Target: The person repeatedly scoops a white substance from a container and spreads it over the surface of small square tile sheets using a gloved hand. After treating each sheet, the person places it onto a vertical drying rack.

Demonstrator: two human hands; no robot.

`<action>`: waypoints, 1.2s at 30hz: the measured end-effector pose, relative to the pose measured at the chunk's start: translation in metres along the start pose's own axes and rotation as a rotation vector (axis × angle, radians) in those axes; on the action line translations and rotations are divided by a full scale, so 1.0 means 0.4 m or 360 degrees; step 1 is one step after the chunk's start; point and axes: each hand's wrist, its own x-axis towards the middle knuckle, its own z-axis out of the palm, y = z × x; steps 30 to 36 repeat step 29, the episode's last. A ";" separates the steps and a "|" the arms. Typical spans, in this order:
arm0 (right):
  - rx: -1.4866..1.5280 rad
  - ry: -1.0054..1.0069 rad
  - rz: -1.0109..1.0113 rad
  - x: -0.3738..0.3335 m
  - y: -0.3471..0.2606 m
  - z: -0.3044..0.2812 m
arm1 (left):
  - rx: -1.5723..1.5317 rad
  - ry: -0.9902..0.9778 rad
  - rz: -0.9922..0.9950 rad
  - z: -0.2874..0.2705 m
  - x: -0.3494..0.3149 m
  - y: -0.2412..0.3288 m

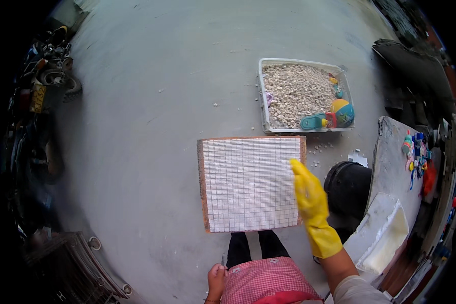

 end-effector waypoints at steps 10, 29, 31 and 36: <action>-0.0483 -0.0161 -0.0381 0.097 0.039 0.215 | 0.0009 -0.0064 -0.0020 0.020 0.011 0.004; -0.0518 -0.0221 -0.0440 0.190 -0.010 0.316 | 0.0004 -0.0068 -0.0019 0.002 0.044 0.064; -0.0518 -0.0221 -0.0440 0.190 -0.010 0.316 | 0.0004 -0.0068 -0.0019 0.002 0.044 0.064; -0.0518 -0.0221 -0.0440 0.190 -0.010 0.316 | 0.0004 -0.0068 -0.0019 0.002 0.044 0.064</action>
